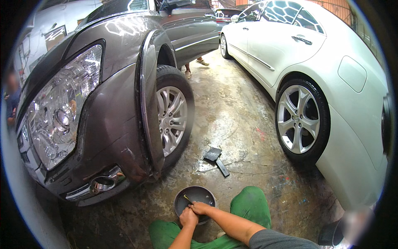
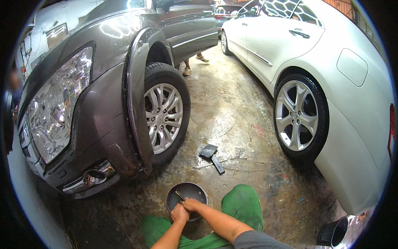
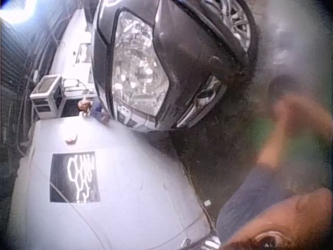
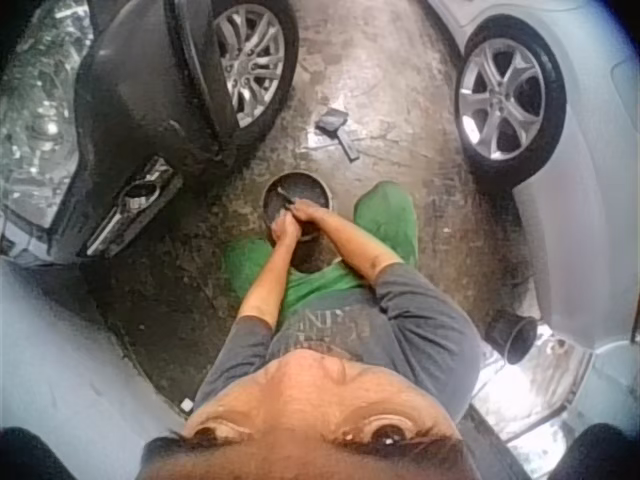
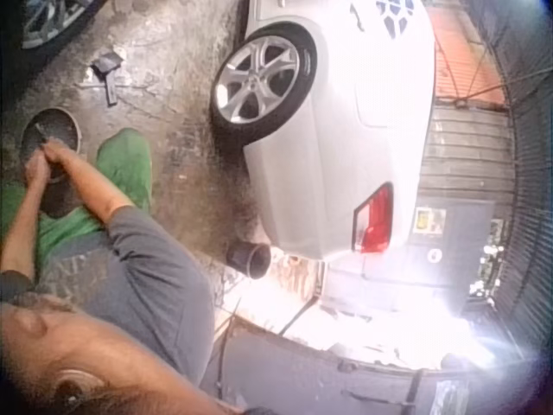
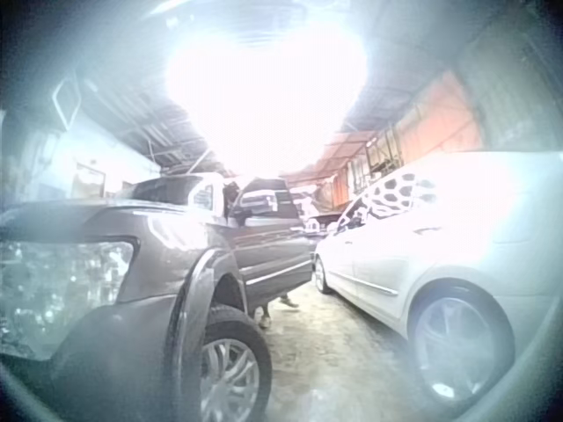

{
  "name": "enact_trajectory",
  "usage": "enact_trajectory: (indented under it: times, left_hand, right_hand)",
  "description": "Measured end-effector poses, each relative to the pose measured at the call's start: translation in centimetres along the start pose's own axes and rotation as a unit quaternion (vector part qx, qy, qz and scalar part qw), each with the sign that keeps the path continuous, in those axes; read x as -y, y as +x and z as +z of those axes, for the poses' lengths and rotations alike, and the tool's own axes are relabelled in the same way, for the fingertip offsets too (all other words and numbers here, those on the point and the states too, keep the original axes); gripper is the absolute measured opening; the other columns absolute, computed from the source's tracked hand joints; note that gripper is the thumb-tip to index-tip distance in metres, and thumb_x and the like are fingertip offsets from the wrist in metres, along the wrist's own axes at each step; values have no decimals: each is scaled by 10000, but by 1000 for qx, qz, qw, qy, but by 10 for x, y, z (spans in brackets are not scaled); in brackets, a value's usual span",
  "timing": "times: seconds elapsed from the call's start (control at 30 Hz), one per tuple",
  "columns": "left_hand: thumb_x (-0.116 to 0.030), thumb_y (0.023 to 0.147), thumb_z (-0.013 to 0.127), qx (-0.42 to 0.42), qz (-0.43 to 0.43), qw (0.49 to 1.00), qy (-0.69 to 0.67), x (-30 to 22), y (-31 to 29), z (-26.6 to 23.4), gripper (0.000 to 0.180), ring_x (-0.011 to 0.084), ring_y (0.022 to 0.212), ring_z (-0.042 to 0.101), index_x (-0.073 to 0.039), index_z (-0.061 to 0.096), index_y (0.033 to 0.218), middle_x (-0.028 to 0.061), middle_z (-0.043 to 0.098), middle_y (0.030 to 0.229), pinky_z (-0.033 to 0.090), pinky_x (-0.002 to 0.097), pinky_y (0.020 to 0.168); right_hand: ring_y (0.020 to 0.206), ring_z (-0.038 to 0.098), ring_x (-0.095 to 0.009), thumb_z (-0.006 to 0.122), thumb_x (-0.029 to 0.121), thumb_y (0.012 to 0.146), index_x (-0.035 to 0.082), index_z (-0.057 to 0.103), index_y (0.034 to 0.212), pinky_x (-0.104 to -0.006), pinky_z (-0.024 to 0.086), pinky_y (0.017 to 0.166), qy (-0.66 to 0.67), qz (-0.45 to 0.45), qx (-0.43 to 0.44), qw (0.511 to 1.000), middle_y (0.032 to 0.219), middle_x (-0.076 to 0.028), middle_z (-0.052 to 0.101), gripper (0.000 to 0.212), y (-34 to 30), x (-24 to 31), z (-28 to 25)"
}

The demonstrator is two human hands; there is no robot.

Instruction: The person sits on the floor and applies a black plastic trim piece to the front wheel arch of a dark-colored car. They repeatedly wet the trim and the car surface with a sponge and water, then press the trim into place. Another person briefly assists by pressing the trim while the hood is open.

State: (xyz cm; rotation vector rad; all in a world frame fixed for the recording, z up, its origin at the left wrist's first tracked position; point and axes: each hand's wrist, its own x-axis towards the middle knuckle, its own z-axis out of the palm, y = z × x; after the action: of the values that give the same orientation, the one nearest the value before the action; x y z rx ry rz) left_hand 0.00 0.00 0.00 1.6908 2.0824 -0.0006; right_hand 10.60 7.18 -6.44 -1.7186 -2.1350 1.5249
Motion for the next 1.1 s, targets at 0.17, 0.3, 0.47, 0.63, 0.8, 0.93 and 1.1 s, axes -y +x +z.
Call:
enact_trajectory:
  times: [0.17, 0.3, 0.47, 0.63, 0.8, 0.93, 1.1]
  left_hand:
    - [-255, 929, 561, -89, 74, 993, 26, 7, 7, 0, 255, 330, 1026, 706, -124, 755, 1031, 139, 728, 1088, 564, 450, 874]
    - [-256, 928, 543, -24, 51, 998, 12, -2, 8, -2, 272, 325, 1012, 716, -120, 763, 1014, 132, 740, 1070, 566, 458, 867]
    - [-242, 927, 531, -11, 44, 999, 24, -3, 3, -7, 278, 340, 991, 725, -126, 768, 1013, 134, 751, 1070, 563, 463, 876]
    - [-259, 940, 529, -7, 38, 999, 6, -9, 1, -13, 286, 335, 1005, 721, -127, 767, 1027, 139, 747, 1070, 563, 460, 878]
    - [-274, 945, 529, -24, 32, 999, 18, 0, 2, -12, 290, 337, 1018, 716, -113, 758, 1020, 148, 737, 1075, 559, 458, 885]
    - [-273, 947, 523, -18, 33, 999, 27, -2, 5, -6, 288, 344, 1026, 713, -108, 751, 1010, 147, 734, 1076, 558, 462, 894]
    - [-257, 950, 510, 12, 18, 999, 45, -2, 5, -11, 301, 336, 1044, 716, -98, 750, 1038, 142, 742, 1098, 556, 451, 915]
  right_hand:
    - [1140, 615, -501, 426, 447, 1020, -50, 670, 1175, -538, 472, 998, -26, 45, 10, 999, 1191, -341, 646, 575, 16, -13, 5]
    - [1094, 638, -498, 430, 391, 993, -22, 726, 1079, -537, 491, 965, -122, -20, 47, 991, 1182, -317, 660, 515, 24, -40, 13]
    - [1070, 653, -487, 413, 371, 985, -11, 737, 1054, -541, 494, 946, -118, -38, 55, 991, 1142, -310, 676, 505, 18, -32, 12]
    - [1088, 651, -480, 416, 390, 991, -49, 726, 1038, -538, 488, 960, -98, -10, 42, 994, 1122, -322, 677, 540, 15, -32, 10]
    - [1124, 639, -474, 425, 403, 994, -78, 707, 1059, -535, 485, 982, -99, -36, 61, 993, 1143, -333, 668, 561, -8, 1, -10]
    - [1129, 637, -473, 424, 400, 996, -77, 697, 1098, -537, 484, 988, -83, -7, 22, 996, 1164, -340, 658, 559, -16, 2, -13]
    - [1132, 638, -469, 424, 396, 999, -74, 681, 1142, -533, 481, 998, -95, -13, 55, 994, 1197, -329, 653, 555, -12, 7, -15]
